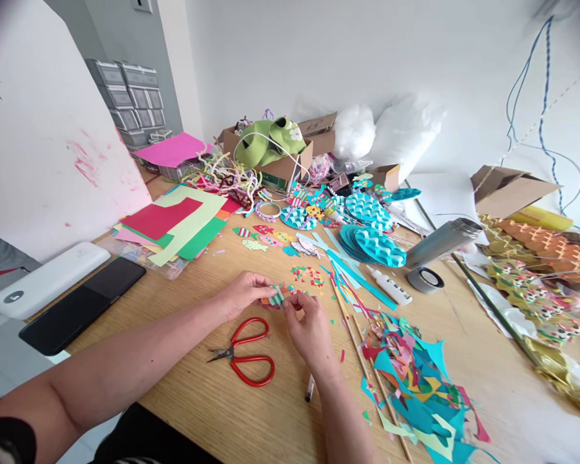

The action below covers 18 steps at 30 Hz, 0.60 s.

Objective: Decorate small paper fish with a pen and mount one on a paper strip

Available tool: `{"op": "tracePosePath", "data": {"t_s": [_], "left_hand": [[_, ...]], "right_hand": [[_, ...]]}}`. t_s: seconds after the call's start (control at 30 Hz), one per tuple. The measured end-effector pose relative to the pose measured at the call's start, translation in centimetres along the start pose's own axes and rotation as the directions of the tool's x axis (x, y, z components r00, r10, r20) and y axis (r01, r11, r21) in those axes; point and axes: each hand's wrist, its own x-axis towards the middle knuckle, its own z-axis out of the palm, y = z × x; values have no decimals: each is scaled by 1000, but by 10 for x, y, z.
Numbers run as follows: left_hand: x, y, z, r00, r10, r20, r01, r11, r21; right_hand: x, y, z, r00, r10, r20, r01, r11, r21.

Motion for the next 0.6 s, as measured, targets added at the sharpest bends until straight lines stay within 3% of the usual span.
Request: {"op": "tracePosePath", "data": {"t_s": [0.6], "left_hand": [[-3, 6, 3, 999, -13, -53, 14, 1000, 15]], "right_hand": [[-1, 1, 2, 1000, 30, 7, -30, 999, 29]]}}
